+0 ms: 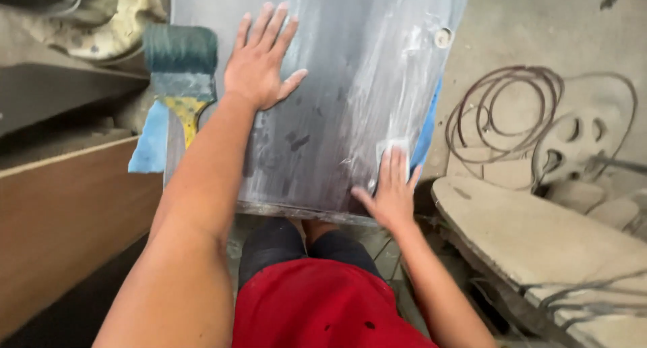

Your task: A person manually sands the surface of a rectangular board using sandpaper in a workshop environment.

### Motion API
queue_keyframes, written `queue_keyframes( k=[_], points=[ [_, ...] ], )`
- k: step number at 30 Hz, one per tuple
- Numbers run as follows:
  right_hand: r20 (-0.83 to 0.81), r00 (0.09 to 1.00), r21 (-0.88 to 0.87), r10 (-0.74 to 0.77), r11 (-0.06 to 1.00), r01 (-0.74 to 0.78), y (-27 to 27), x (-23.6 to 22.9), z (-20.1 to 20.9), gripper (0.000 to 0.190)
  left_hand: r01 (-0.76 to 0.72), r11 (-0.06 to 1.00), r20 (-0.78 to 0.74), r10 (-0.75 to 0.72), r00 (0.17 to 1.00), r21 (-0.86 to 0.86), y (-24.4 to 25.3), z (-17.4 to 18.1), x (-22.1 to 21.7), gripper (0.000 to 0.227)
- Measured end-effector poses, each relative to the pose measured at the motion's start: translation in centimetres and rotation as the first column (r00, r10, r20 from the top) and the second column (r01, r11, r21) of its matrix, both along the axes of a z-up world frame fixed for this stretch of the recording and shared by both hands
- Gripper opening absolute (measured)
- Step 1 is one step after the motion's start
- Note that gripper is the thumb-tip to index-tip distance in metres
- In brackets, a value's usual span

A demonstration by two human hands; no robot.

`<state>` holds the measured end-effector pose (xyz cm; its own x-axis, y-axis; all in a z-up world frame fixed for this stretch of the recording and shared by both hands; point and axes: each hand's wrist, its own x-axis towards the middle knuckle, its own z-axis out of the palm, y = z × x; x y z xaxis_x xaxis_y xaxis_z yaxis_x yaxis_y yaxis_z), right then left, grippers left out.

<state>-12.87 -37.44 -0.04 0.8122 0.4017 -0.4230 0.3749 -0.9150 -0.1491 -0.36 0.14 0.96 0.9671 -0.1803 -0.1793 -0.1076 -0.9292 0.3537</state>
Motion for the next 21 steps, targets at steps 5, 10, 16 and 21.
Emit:
queue_keyframes(
  k=[5, 10, 16, 21],
  points=[
    [-0.031, 0.992, -0.043, -0.126, 0.991, 0.124, 4.4, 13.9, 2.6, 0.109, 0.021, 1.0, 0.019, -0.021, 1.0, 0.015, -0.1, -0.4, 0.0, 0.079],
    [-0.032, 0.997, -0.072, -0.075, 0.995, 0.072, 2.1, 3.9, 2.0, 0.109, 0.009, 1.0, -0.023, -0.008, 1.0, 0.016, -0.3, 0.0, 0.2, 0.081],
    [-0.059, 0.995, -0.041, -0.08, 0.996, 0.078, 1.3, 3.1, 1.4, 0.11, 0.0, 0.999, 0.031, 0.001, 1.0, -0.034, -0.2, -0.8, 0.0, 0.082],
    [-0.023, 0.986, -0.002, -0.163, 0.987, 0.163, 4.0, 11.7, 2.5, 0.106, 0.025, 0.997, 0.142, -0.014, 0.99, -0.071, 0.1, -1.7, -0.2, 0.083]
  ],
)
